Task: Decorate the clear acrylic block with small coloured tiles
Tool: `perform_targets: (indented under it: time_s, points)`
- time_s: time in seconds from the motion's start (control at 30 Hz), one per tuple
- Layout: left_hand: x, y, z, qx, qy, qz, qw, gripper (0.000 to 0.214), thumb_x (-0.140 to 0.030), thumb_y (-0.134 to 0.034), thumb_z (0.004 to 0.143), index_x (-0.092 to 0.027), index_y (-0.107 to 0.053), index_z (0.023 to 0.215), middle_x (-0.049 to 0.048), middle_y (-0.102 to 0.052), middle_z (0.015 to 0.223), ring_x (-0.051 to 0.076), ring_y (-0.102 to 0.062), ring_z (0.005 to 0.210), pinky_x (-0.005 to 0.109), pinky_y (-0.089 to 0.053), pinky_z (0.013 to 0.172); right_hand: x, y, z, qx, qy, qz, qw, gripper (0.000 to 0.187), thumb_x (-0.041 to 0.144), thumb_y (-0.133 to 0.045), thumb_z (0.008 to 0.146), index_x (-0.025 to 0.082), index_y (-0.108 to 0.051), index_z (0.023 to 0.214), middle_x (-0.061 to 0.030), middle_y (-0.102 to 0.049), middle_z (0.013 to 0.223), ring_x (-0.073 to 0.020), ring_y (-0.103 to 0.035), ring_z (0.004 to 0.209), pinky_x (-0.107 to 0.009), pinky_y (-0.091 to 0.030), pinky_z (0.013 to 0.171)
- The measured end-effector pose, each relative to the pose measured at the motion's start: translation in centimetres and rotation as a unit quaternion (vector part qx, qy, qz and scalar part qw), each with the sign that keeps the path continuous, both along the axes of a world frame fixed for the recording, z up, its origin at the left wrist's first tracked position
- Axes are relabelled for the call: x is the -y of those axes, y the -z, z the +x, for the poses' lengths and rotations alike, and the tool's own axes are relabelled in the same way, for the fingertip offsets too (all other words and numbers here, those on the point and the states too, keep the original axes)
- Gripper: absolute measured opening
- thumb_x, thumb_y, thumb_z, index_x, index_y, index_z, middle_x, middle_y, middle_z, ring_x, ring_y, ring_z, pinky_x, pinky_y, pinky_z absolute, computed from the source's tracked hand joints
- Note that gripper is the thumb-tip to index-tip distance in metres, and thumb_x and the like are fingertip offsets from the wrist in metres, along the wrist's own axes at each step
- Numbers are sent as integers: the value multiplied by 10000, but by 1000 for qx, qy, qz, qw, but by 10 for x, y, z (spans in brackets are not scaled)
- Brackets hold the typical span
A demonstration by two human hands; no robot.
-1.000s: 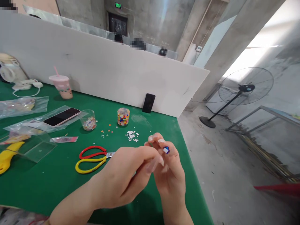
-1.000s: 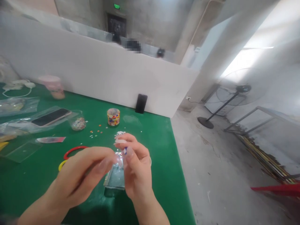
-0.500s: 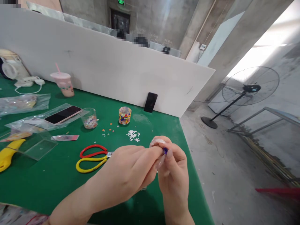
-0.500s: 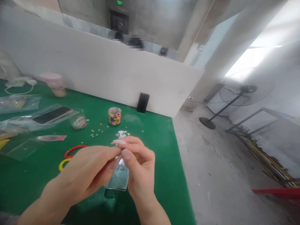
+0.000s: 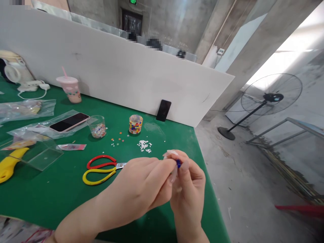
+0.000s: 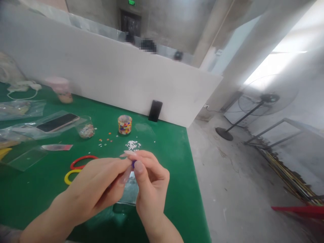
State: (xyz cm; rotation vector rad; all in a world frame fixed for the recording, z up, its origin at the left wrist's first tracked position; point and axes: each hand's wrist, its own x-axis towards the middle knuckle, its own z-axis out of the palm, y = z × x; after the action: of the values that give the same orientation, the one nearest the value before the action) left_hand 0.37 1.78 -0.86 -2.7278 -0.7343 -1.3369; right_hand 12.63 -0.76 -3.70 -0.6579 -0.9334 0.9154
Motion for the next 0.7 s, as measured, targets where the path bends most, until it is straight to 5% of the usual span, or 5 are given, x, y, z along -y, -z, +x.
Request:
perform_targets:
  time_s: [0.4,0.7]
  points:
    - [-1,-1,5,30,-4,-1,1000,236,-64,-393,873,-181,-496,695,-4,-598,582,116,-536,503,241,-406,485,4,-2,7,127,43,-11,991,141,271,-651,898,311,-785,915,40,-789,906,-133,-715,849,-230,-571,789]
    - [2,3,7,56,-5,-13,998,174,-82,-384,868,-189,-459,752,-44,-525,556,93,-473,477,214,-386,470,6,-6,-1,26,-27,-50,998,248,374,-559,948,302,-794,915,22,-789,946,-139,-716,901,-241,-565,825]
